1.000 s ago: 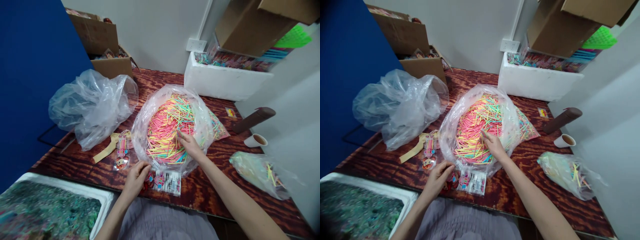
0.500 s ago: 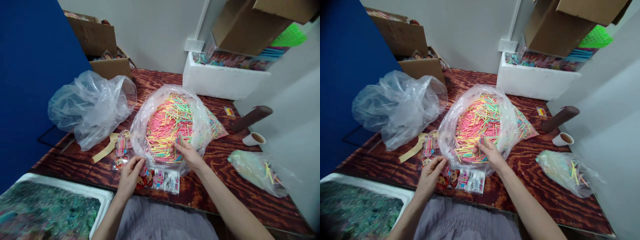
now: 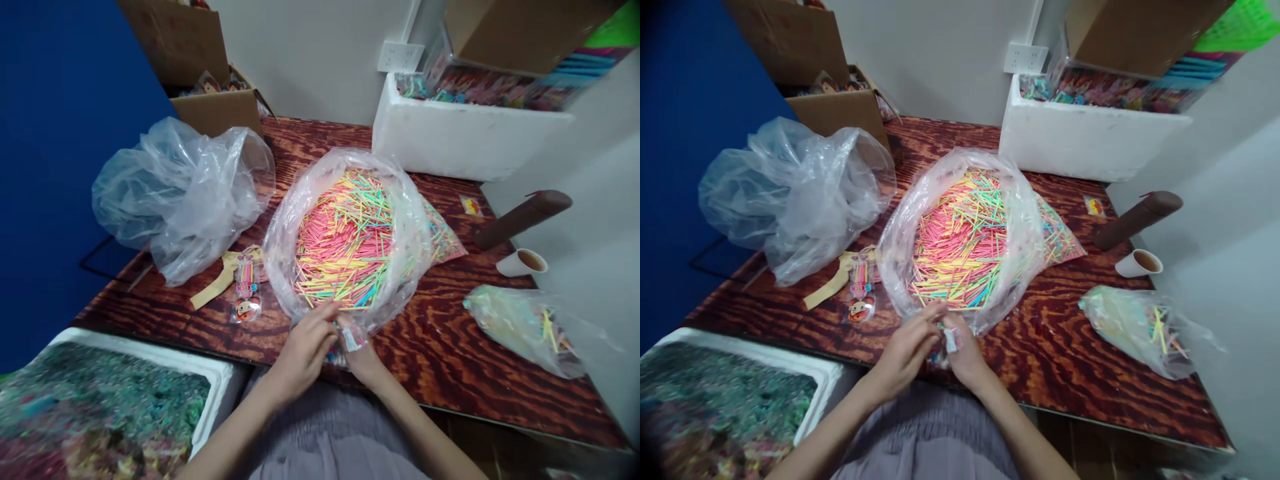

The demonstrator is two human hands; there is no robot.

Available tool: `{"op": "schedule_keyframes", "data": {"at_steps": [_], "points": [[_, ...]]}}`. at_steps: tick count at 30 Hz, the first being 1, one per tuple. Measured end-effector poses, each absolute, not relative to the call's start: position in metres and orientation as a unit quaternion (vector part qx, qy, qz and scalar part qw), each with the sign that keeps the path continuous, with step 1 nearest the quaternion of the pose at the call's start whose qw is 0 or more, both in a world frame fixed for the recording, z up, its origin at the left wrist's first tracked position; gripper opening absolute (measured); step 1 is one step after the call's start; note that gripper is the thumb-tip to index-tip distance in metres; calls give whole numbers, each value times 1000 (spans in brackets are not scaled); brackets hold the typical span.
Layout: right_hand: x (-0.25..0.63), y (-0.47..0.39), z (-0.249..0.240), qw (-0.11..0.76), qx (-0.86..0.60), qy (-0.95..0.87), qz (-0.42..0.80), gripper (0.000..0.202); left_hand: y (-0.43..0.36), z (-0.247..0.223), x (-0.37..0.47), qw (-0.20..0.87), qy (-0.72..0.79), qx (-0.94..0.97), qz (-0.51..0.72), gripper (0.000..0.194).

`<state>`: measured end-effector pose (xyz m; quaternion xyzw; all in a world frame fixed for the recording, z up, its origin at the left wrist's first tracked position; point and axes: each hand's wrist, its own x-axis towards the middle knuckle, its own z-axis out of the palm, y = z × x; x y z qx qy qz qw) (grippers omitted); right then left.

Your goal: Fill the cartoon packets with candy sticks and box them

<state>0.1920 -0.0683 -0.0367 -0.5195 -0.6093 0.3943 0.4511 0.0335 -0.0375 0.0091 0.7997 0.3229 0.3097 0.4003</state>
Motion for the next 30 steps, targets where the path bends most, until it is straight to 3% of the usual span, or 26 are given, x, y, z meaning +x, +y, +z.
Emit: {"op": "schedule_keyframes", "data": {"at_steps": [4,8,16,30], "points": [[194,-67,-16,466,-518,-543,468,18,-24,9,10,450,499,589,449,16],[194,-67,-9,495,-503,-516,485,17,-11,-3,-5,475,548,465,508,19],[193,-64,-10,504,-498,-521,476,16,-12,-14,2,549,544,429,467,29],[192,-65,-8,490,-502,-537,468,18,-16,-19,1,561,539,433,455,29]]}}
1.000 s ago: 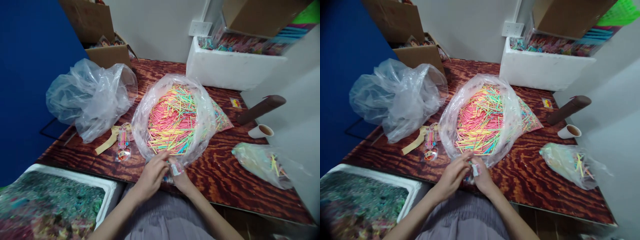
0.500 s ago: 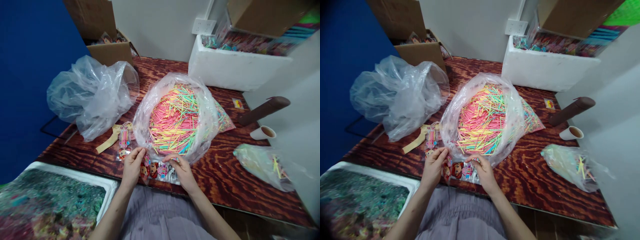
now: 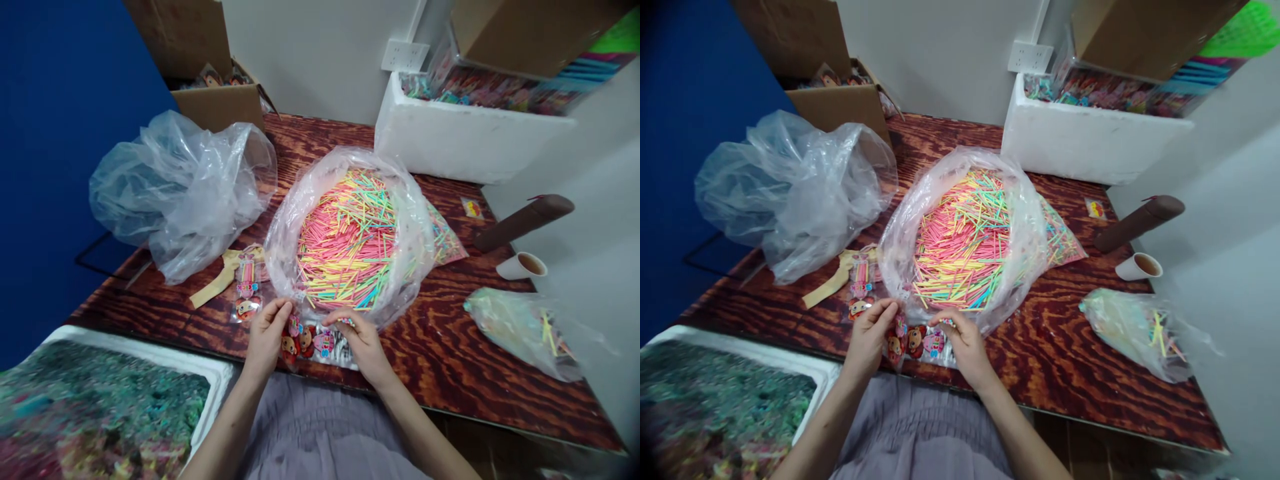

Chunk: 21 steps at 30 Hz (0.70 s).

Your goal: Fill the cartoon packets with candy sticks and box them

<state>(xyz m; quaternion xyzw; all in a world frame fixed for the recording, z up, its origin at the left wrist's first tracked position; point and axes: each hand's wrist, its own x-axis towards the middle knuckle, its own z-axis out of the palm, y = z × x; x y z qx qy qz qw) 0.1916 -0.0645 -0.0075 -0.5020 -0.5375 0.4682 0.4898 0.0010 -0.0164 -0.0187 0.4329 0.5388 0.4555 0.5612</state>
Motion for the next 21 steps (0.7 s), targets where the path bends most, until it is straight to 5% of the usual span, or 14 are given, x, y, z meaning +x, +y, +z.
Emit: {"op": "schedule_keyframes", "data": {"at_steps": [21], "points": [[200,-61,-6,497,-502,-537,461,17,-15,-10,5,460,497,589,441,21]]}}
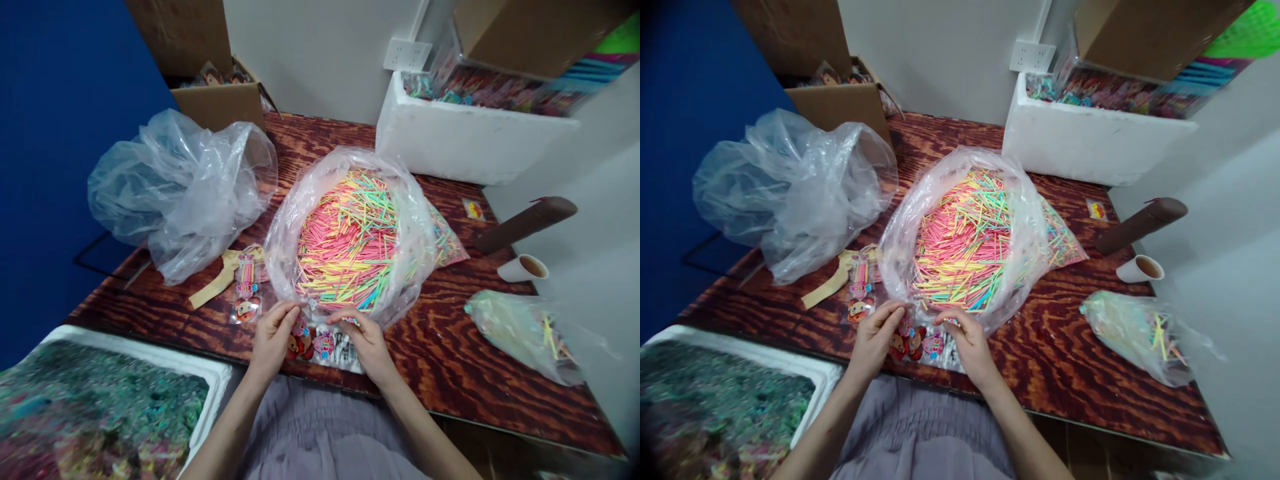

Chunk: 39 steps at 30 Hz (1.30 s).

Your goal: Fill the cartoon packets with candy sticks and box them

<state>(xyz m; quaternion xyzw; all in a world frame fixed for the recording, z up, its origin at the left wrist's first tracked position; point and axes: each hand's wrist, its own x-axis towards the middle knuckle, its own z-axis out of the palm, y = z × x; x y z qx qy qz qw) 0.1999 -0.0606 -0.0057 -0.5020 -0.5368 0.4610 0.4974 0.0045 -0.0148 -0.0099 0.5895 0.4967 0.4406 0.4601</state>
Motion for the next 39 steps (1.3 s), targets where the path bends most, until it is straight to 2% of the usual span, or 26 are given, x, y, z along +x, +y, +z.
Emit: {"op": "schedule_keyframes", "data": {"at_steps": [9,13,15,17,22,30,35,39], "points": [[205,-53,-2,505,-508,-527,457,17,-19,-10,6,434,473,637,427,18],[205,-37,10,605,-481,-394,497,9,-22,-12,8,445,464,643,416,19],[201,-24,23,666,-421,-286,545,8,-23,-12,10,456,459,643,409,19],[195,-12,37,689,-356,-206,596,9,-23,-12,13,469,457,639,403,20],[174,-5,52,663,-325,-151,657,12,-25,-9,18,497,466,603,414,20],[165,-28,45,683,-424,-123,581,13,-30,-16,17,499,472,590,424,19],[168,-29,44,674,-433,-73,594,16,-32,-17,17,501,474,591,418,20],[163,-33,41,656,-449,-114,596,16,-35,-14,15,489,473,609,408,21]]}}
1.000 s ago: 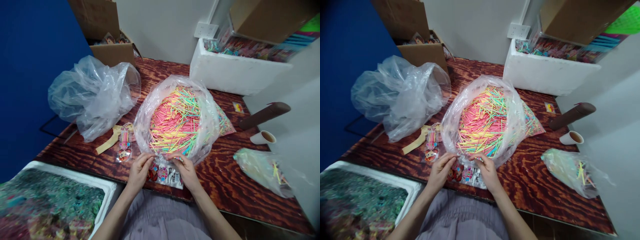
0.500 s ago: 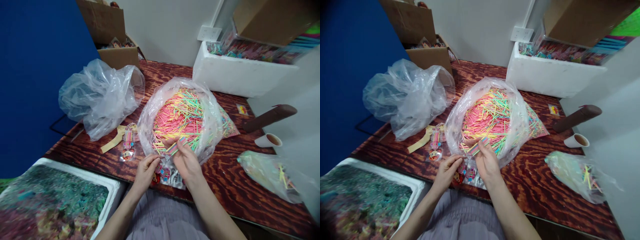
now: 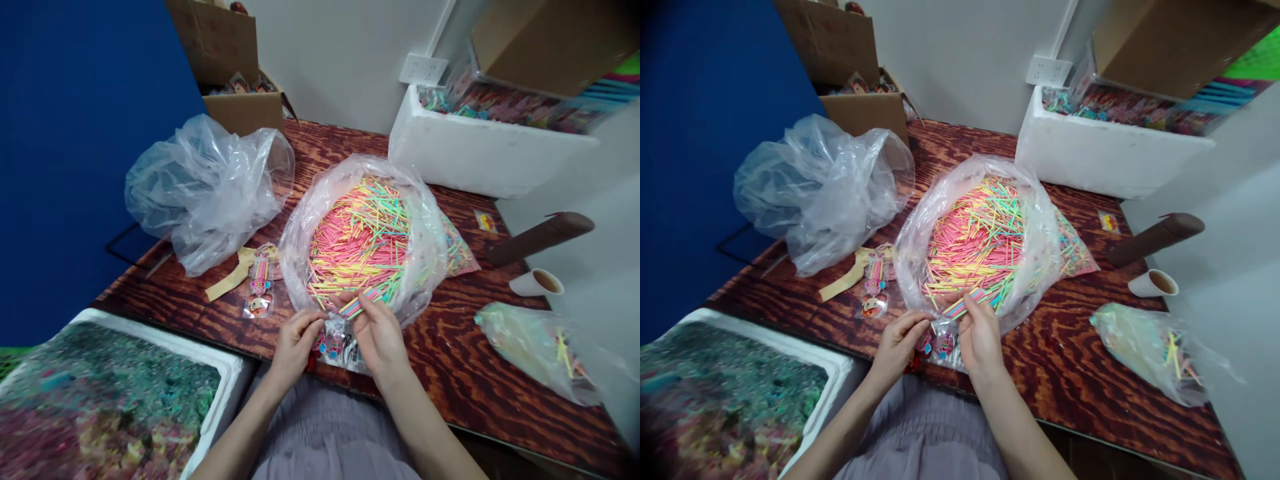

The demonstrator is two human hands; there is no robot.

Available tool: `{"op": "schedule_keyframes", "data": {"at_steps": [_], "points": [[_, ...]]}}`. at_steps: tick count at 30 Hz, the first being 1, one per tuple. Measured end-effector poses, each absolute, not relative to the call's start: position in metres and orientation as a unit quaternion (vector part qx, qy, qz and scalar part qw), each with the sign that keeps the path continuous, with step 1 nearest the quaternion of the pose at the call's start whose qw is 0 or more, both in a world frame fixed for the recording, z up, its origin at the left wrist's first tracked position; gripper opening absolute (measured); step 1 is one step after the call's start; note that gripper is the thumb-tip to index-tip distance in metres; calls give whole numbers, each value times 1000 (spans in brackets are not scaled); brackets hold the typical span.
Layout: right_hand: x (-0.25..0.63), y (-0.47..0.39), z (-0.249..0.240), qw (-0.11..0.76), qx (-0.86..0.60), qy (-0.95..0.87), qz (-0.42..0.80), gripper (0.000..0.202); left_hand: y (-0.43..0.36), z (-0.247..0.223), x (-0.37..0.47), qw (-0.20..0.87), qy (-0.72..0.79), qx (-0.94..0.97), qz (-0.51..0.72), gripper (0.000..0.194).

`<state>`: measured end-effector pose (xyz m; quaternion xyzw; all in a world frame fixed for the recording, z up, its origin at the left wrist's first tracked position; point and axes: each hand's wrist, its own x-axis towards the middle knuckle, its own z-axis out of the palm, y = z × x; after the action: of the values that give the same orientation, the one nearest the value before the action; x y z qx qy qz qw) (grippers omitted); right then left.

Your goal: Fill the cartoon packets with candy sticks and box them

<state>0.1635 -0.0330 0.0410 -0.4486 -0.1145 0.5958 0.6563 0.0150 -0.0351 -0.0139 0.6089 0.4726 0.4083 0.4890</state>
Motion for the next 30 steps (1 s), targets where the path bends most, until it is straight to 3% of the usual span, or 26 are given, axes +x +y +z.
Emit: {"op": "schedule_keyframes", "data": {"at_steps": [5,8,12,15,19,26,28,30], "points": [[159,-39,42,562,-485,-305,596,17,-36,-9,12,471,458,630,413,20],[160,-43,45,517,-494,-373,591,28,-35,-7,9,485,465,602,431,20],[157,-55,48,539,-534,-466,455,24,-37,-4,2,524,472,552,444,21],[150,-64,48,481,-542,-589,358,17,-40,-2,-8,539,475,534,446,19],[142,-71,46,412,-515,-681,318,23,-43,2,-26,550,468,553,415,21],[134,-80,40,394,-484,-710,326,51,-45,1,-41,618,451,509,395,27],[140,-78,35,404,-504,-689,329,50,-46,-2,-41,642,444,469,414,25],[155,-70,29,404,-532,-677,310,36,-44,-4,-41,655,446,420,442,24]]}}
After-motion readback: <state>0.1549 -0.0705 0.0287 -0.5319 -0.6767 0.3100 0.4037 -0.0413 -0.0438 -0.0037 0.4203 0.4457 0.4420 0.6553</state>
